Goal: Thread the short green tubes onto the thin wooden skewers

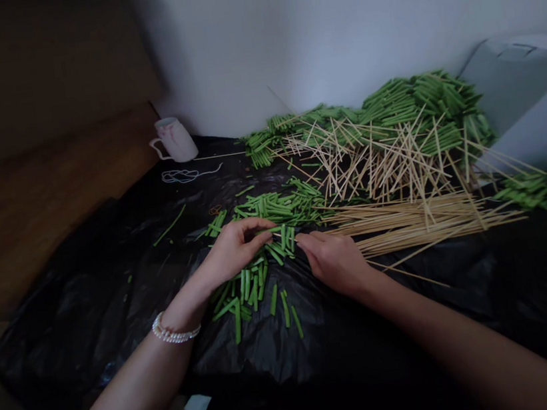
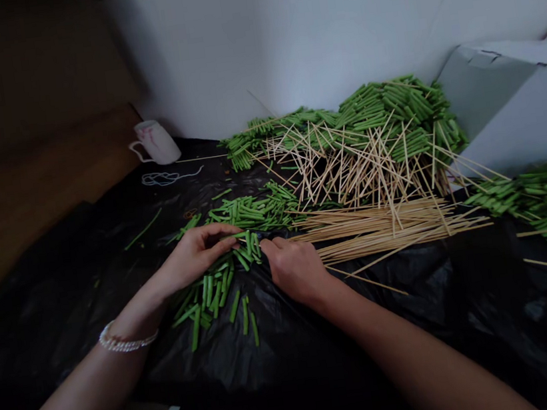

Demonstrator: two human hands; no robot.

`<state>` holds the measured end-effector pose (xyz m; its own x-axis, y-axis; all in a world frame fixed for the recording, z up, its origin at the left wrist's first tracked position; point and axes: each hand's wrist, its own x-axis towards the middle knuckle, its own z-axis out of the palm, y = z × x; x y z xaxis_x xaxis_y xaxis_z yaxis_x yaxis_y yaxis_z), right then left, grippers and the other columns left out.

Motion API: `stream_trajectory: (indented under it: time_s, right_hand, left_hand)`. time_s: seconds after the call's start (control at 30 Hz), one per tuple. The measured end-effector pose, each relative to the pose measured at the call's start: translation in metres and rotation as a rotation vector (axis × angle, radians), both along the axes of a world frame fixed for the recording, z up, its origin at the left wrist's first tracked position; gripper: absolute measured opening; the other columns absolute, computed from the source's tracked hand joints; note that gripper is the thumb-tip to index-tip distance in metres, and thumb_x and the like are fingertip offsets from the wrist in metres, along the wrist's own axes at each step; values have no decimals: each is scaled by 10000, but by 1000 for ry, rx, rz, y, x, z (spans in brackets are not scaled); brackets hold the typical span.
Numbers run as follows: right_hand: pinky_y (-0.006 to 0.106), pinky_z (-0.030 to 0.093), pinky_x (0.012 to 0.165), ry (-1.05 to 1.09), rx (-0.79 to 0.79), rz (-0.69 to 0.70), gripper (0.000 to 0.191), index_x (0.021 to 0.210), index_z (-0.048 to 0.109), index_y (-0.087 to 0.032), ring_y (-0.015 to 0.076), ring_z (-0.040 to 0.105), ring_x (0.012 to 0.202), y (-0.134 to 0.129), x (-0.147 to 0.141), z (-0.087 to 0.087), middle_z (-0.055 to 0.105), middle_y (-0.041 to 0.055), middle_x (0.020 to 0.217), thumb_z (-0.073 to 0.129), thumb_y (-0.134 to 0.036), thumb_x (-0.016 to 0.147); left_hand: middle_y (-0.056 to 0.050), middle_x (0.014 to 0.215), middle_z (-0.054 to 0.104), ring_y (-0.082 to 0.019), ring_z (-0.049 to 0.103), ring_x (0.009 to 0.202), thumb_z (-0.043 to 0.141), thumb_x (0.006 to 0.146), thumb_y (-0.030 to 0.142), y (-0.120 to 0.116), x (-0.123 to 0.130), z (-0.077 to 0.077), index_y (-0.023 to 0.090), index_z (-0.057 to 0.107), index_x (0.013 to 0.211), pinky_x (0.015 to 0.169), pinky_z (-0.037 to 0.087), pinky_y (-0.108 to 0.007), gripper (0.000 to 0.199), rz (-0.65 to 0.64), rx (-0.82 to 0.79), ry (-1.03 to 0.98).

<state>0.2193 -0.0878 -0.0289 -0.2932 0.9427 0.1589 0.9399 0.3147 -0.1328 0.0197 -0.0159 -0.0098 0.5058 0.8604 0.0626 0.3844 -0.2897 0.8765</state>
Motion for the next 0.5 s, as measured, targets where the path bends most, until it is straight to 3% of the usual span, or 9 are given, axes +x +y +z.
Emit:
stream_trajectory:
  time_s: [0.5]
  right_hand:
    - [269,362,647,2,-3,14,342,1165,599,-209,162,613,788,0,1,1,671,38,915,326,-232,961]
  left_hand:
    - [-65,884,734,-187,671,791,618,810,356,-1,0,1,141,694,989,761,526,-303,290,-5,22,0]
